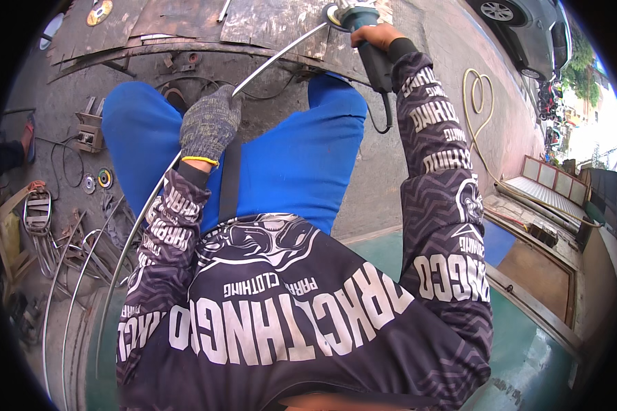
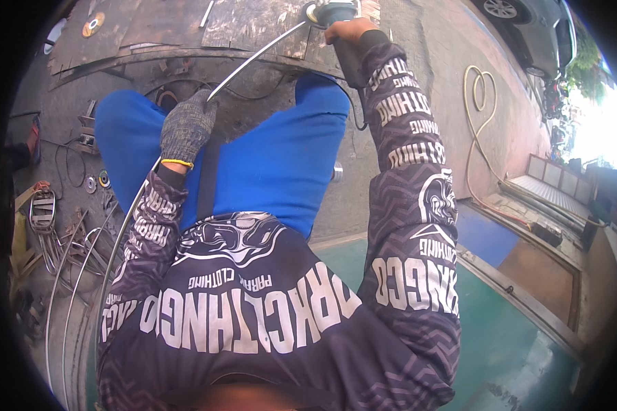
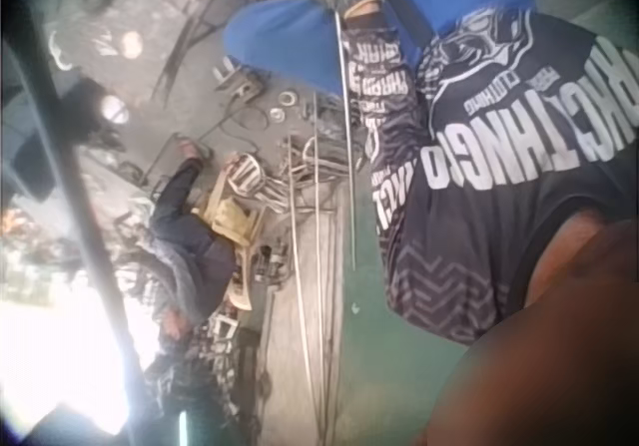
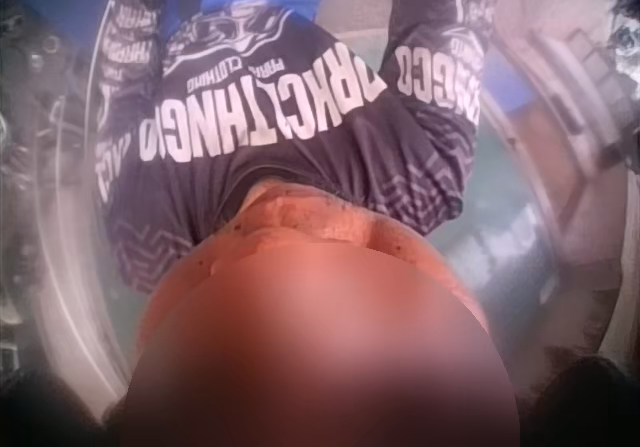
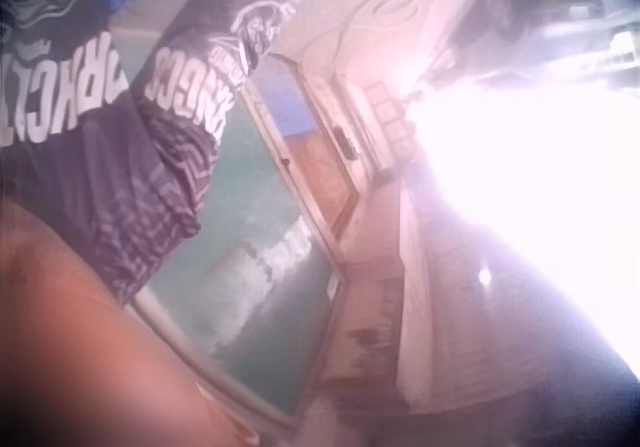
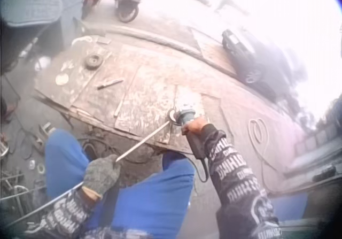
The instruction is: The person sits on the ground and uses an angle grinder to smooth a long metal rod. They hold the rod with one hand and guide the grinder along its length with the other, repeatedly moving the tool back and forth to remove surface material.
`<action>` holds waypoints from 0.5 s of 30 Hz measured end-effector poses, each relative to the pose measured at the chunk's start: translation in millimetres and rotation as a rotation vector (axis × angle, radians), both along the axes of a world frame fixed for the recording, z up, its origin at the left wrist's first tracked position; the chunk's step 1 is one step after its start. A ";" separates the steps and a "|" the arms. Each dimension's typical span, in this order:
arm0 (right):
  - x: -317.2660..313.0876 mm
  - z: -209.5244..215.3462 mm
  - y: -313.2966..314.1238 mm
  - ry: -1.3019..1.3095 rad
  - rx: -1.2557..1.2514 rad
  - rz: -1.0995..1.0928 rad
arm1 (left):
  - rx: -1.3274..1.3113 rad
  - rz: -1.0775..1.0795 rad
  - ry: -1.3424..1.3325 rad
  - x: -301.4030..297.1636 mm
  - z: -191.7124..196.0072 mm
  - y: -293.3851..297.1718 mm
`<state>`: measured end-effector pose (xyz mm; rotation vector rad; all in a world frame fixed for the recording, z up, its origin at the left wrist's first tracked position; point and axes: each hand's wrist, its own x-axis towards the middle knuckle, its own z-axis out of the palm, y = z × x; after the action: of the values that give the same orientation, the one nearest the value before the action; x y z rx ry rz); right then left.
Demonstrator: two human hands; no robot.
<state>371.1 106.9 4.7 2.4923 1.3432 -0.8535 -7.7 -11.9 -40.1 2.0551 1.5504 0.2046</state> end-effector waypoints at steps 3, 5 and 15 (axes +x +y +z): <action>38.6 -6.8 16.2 -0.011 0.064 0.018 | 0.004 0.016 -0.018 -0.4 5.4 -6.7; 59.0 -13.8 23.6 -0.046 0.068 -0.055 | 0.026 0.024 -0.034 -2.4 6.7 -13.6; 139.5 -29.3 62.7 0.024 0.109 -0.153 | 0.071 0.041 -0.096 -8.5 20.7 -24.7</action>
<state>510.6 169.6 -24.7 2.7064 1.2509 -0.8643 -16.2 -36.6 -19.5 2.0373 1.5476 0.3730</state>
